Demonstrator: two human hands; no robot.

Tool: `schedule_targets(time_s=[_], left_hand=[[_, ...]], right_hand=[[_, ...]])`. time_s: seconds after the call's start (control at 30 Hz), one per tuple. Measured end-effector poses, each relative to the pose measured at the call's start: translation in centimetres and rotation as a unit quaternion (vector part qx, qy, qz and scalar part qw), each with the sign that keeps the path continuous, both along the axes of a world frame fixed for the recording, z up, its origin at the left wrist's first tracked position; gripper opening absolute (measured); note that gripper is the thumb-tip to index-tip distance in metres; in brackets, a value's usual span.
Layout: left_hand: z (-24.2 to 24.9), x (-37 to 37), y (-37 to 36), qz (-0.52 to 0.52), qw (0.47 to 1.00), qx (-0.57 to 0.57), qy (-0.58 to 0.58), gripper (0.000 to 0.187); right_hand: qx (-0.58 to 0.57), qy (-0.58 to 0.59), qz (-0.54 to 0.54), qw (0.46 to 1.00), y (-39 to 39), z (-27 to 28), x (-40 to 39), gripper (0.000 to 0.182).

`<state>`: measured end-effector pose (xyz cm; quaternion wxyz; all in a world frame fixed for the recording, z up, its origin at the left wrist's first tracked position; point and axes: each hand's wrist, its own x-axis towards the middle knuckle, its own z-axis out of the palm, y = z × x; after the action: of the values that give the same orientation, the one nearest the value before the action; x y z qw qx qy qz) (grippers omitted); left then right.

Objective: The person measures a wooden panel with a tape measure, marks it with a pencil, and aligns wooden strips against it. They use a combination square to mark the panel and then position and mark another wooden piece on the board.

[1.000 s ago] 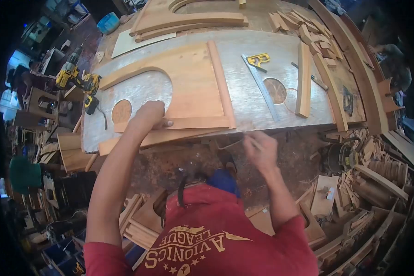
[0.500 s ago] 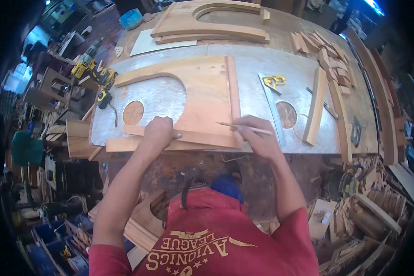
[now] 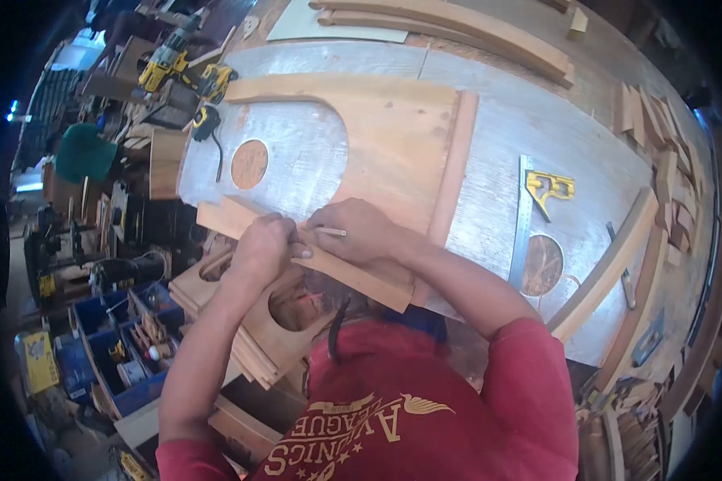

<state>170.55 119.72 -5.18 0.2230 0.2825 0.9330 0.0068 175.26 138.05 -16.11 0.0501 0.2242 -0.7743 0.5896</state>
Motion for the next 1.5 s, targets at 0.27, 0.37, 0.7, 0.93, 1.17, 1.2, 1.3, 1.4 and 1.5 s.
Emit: schedule_targets(time_s=[0.27, 0.37, 0.7, 0.93, 1.17, 1.2, 1.3, 1.4, 1.5], left_hand=[[-0.6, -0.4, -0.1, 0.0, 1.0, 0.016, 0.006, 0.036], [-0.4, -0.3, 0.3, 0.01, 1.0, -0.002, 0.004, 0.036], [0.5, -0.4, 1.3, 0.057, 0.997, -0.027, -0.037, 0.035], [0.8, -0.1, 1.4, 0.057, 0.998, -0.018, -0.028, 0.035], [-0.6, -0.8, 0.6, 0.019, 0.999, -0.032, -0.01, 0.036], [-0.7, -0.9, 0.4, 0.015, 1.0, -0.027, -0.002, 0.037], [-0.7, -1.0, 0.4, 0.0, 0.999, -0.042, -0.005, 0.042], [0.8, -1.5, 1.3, -0.011, 0.994, -0.103, -0.032, 0.052], [0.2, -1.3, 1.0, -0.008, 0.994, -0.099, -0.043, 0.055]], right_hand=[[0.064, -0.038, 0.042, 0.996, 0.1, 0.5, -1.4, 0.028], [0.095, -0.03, 0.062, 0.993, 1.8, 1.3, -0.7, 0.025], [0.226, -0.219, 0.17, 0.934, 13.5, 9.5, 8.7, 0.019], [0.182, -0.195, 0.151, 0.952, 13.2, 8.4, 7.3, 0.017], [0.053, -0.177, 0.083, 0.979, 11.4, 9.1, 6.4, 0.016], [0.028, -0.173, 0.05, 0.983, 11.1, 9.7, 7.2, 0.015], [0.053, -0.047, 0.031, 0.997, 9.8, 10.1, 10.4, 0.015], [0.116, 0.036, 0.037, 0.992, 6.1, 9.3, 14.2, 0.022], [0.172, 0.01, 0.012, 0.985, 0.7, 8.8, 16.8, 0.031]])
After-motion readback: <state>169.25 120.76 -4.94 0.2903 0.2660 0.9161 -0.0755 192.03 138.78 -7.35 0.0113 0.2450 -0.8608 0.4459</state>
